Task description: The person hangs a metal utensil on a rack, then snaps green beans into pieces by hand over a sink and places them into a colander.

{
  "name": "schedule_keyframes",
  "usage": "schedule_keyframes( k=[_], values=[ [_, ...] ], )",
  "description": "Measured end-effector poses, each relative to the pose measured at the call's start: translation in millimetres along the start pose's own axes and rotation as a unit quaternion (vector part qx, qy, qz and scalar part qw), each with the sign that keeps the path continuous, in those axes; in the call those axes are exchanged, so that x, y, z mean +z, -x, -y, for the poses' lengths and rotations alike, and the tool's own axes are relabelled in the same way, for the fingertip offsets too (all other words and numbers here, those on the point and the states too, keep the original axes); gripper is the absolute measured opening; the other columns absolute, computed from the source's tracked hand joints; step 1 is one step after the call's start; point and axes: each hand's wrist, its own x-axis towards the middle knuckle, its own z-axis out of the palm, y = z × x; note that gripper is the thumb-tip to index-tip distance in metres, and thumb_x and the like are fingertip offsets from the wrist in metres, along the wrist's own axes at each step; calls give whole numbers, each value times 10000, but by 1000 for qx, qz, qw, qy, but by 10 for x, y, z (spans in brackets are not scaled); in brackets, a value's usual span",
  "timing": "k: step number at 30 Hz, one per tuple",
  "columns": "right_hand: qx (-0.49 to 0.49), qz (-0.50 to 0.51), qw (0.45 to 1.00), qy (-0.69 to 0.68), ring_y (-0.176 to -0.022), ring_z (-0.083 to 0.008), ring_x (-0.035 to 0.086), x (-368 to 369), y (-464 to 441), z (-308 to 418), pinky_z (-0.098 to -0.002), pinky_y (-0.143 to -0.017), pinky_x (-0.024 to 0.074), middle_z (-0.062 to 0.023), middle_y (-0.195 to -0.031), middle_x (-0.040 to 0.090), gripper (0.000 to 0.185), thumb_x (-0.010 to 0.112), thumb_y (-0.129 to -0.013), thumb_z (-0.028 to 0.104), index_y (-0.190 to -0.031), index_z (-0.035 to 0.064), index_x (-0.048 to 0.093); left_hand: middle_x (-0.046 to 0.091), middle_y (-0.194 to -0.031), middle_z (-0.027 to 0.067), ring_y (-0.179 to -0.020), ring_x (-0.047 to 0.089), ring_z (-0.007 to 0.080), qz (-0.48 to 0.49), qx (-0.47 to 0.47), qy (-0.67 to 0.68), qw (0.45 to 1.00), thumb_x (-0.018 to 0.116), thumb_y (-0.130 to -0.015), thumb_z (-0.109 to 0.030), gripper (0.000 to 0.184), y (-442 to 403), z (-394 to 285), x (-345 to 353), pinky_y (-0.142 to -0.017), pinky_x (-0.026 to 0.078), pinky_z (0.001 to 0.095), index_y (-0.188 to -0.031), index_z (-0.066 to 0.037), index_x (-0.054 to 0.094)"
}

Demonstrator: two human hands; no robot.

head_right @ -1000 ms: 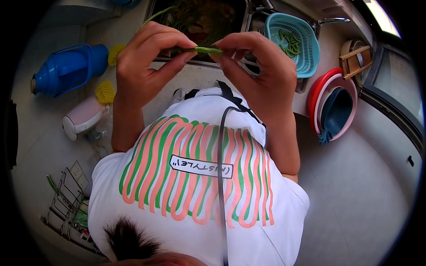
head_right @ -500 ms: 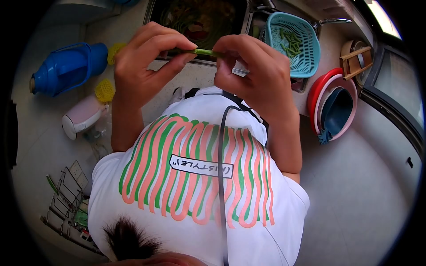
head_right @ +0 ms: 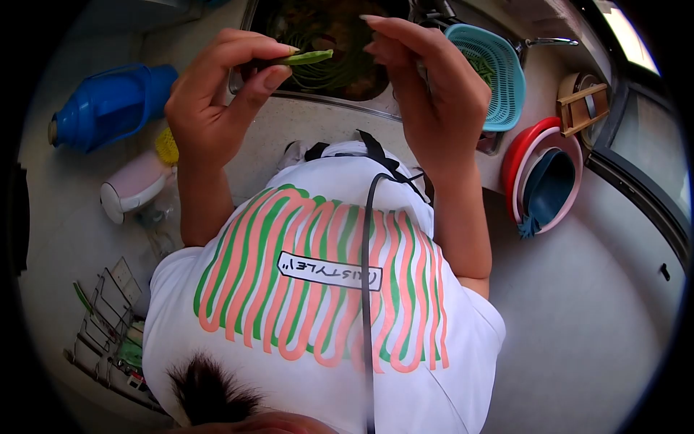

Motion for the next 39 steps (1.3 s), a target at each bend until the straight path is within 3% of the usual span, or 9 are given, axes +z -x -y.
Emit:
schedule_keyframes(
  k=[2, 5, 7, 10, 12, 14, 20, 32, 39],
  values=[
    [-42, 103, 977, 184, -1047, -188, 696, 65, -128, 9, -316, -869, 575, -129, -1200, 695, 342, 657, -942, -23, -1283, -9, 657, 722, -968, 111, -779, 650, 149, 7, -2, -7, 1000, 761, -869, 8, 147, -28, -22, 5, -657, 496, 235, -1012, 12, 726],
    [108, 105, 986, 73, -918, -265, 678, 113, -281, 279, -331, -769, 536, -169, -1107, 674, 335, 718, -845, -17, -1176, 20, 693, 728, -994, 104, -802, 676, 169, 29, 24, -44, 998, 749, -858, 47, 184, -40, 13, 2, -681, 516, 253, -1033, -3, 727],
    [14, 135, 991, 13, -1068, -190, 678, 77, -149, 3, -304, -845, 562, -132, -1271, 658, 364, 688, -911, -22, -1273, 10, 671, 732, -1014, 97, -827, 696, 181, 44, 41, -72, 996, 742, -851, 64, 211, -33, 34, -7, -706, 533, 266, -1048, -11, 725],
    [81, 170, 982, -27, -993, -180, 686, 30, -141, 172, -275, -795, 545, -118, -1196, 686, 341, 711, -889, -32, -1227, 13, 689, 738, -1033, 93, -868, 726, 192, 38, 2, -62, 997, 741, -841, 72, 237, -22, 12, 27, -756, 561, 285, -1059, -20, 721],
    [8, 140, 987, 80, -830, -173, 703, 78, -136, 177, -250, -708, 540, -83, -961, 726, 226, 759, -856, -22, -1077, 21, 742, 743, -1029, 96, -889, 738, 193, 1, -96, -2, 995, 749, -831, 72, 247, 37, -56, 116, -784, 573, 295, -1057, -22, 718],
    [-46, 115, 986, 107, -738, -207, 694, 113, -129, 115, -299, -604, 541, -67, -920, 700, 158, 736, -862, 1, -1004, 70, 730, 748, -1013, 102, -902, 745, 195, 9, -79, -19, 997, 763, -824, 45, 251, 53, 14, 97, -801, 577, 294, -1060, -25, 715],
    [-74, 102, 981, 148, -731, -242, 676, 106, -101, 111, -316, -601, 536, -69, -905, 686, 158, 753, -841, 21, -989, 60, 715, 750, -944, 102, -868, 739, 197, 70, -62, -76, 993, 765, -825, -14, 193, 33, 45, 42, -764, 569, 283, -1015, -25, 733],
    [-133, 144, 951, 241, -943, -256, 648, 70, -92, 71, -357, -775, 522, -53, -933, 713, 216, 803, -794, 67, -1005, 81, 754, 734, -893, 108, -803, 715, 222, 86, -32, -76, 993, 748, -802, 10, 138, 41, 86, 105, -702, 554, 302, -938, -5, 731],
    [-170, 78, 937, 295, -1011, -249, 615, 193, -26, 9, -392, -889, 413, -13, -876, 680, 182, 787, -771, 92, -939, 125, 724, 732, -882, 109, -797, 718, 220, 52, 9, -158, 986, 717, -856, -26, 96, 73, 95, 213, -686, 556, 296, -951, -14, 726]
  ],
)
